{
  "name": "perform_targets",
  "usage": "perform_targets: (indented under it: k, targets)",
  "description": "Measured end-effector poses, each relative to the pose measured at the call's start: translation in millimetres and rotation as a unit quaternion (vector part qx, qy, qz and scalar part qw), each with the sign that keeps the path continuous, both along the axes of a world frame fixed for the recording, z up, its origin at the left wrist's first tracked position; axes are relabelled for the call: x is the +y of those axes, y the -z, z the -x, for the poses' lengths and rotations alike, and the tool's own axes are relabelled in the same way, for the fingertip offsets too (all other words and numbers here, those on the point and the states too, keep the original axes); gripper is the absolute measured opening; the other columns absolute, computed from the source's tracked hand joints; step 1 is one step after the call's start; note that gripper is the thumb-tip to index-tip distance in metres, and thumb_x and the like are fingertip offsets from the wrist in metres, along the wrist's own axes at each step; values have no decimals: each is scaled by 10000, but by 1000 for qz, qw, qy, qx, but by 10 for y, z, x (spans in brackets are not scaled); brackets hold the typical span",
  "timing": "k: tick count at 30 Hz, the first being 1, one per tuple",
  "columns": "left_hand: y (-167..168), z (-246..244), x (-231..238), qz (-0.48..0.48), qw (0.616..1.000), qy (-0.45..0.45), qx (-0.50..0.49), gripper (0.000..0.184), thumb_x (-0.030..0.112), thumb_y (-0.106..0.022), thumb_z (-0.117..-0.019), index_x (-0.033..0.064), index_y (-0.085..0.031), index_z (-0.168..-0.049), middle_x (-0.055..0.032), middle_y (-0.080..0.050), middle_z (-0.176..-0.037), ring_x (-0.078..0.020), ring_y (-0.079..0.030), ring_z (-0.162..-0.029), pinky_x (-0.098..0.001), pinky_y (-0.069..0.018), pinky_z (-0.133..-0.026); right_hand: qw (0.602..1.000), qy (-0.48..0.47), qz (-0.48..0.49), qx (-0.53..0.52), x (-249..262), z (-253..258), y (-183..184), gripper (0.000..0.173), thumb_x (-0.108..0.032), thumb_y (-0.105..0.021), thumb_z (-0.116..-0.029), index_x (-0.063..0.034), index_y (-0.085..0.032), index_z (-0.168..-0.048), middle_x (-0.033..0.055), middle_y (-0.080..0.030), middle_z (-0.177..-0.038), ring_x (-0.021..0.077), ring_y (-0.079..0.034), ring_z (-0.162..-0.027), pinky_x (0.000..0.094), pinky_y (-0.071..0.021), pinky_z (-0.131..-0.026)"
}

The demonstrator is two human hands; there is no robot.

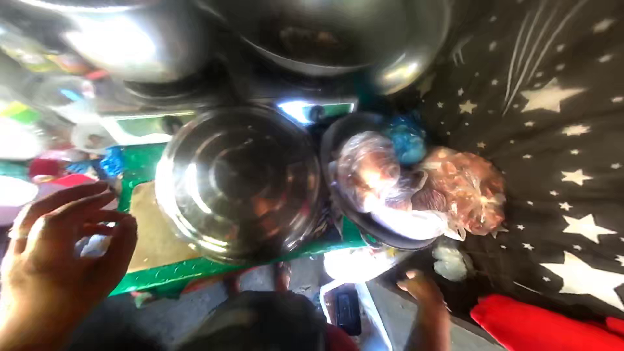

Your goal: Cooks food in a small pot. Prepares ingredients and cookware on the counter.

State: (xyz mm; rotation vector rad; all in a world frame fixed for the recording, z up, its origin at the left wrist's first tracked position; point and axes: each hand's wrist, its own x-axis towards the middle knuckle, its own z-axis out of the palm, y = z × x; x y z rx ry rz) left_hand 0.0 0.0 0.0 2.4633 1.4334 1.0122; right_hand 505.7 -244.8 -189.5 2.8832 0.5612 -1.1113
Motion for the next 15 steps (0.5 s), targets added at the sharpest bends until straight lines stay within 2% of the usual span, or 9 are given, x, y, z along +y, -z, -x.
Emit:
perform_targets:
  k: [1, 3, 5, 6, 8, 9, 10, 13, 15]
  targets:
    - [-7, 96, 1, -7, 1000, 2, -8, 403, 219, -603, -970, -80, -562, -1237, -313, -528, -1366, -285, -663, -1031, -387, -582, -830, 999, -32, -16, -16, -56, -3, -287, 460, -223, -780, -908, 78, -672, -1238, 336, -646, -1258, 507, -580, -1244, 697, -417, -1051]
    - [37, 299, -10, -10, 1000, -6, -20, 415, 241, -603, -972, -34, -543, -1276, -274, -510, -1398, -257, -663, -1002, -373, -584, -789, 975, -92, -190, -73, -29, 118, -867, 368, -226, -724, -958, 117, -693, -1087, 332, -690, -1047, 477, -673, -1016, 672, -510, -930]
    - [21, 399, -59, -4, 999, -15, -45, 422, 201, -612, -948, -59, -561, -1276, -301, -521, -1385, -281, -676, -946, -401, -589, -745, 908, -149, -384, -79, 352, 461, -1364, 291, -203, -644, -1000, 84, -686, -1022, 194, -707, -898, 251, -697, -801, 462, -597, -775]
    - [44, 458, -79, -4, 998, -15, -56, 411, 197, -611, -953, -51, -565, -1277, -293, -524, -1386, -270, -682, -933, -393, -592, -737, 870, -176, -456, -63, 642, 706, -1557, 275, -192, -627, -1002, 75, -688, -1025, 138, -710, -898, 141, -691, -787, 350, -607, -765]
    - [126, 591, -129, -16, 997, -13, -75, 396, 216, -601, -972, -28, -578, -1282, -278, -538, -1388, -251, -690, -924, -378, -594, -740, 805, -225, -549, 7, 1308, 1287, -1792, 247, -113, -617, -992, 120, -671, -1054, 146, -699, -964, 82, -675, -855, 273, -588, -816]
    - [164, 670, -165, -21, 996, -11, -82, 394, 217, -601, -981, -26, -580, -1291, -278, -541, -1388, -251, -690, -930, -378, -596, -752, 787, -256, -559, 38, 1642, 1564, -1790, 241, -102, -624, -983, 114, -666, -1082, 154, -699, -1007, 96, -681, -899, 276, -587, -846]
    - [200, 760, -205, -21, 996, -12, -87, 399, 219, -606, -989, -20, -569, -1306, -275, -536, -1397, -259, -685, -955, -386, -593, -772, 787, -280, -546, 61, 1964, 1822, -1735, 257, -104, -657, -980, 105, -660, -1128, 197, -704, -1053, 175, -696, -939, 340, -592, -869]
    - [373, 1114, -284, -30, 995, -48, -86, 423, 240, -606, -1011, -43, -553, -1321, -295, -520, -1413, -305, -671, -1052, -419, -588, -841, 828, -347, -438, 45, 2781, 2474, -1458, 480, -284, -697, -987, 14, -609, -1354, 226, -689, -1235, 330, -691, -1122, 518, -554, -997]
    - [402, 1262, -324, -40, 991, -78, -104, 406, 215, -605, -1011, -123, -565, -1234, -356, -547, -1330, -331, -659, -1024, -415, -570, -851, 850, -369, -376, 8, 3106, 2793, -1391, 473, -341, -677, -997, -4, -640, -1326, 218, -695, -1242, 368, -673, -1165, 586, -523, -1011]
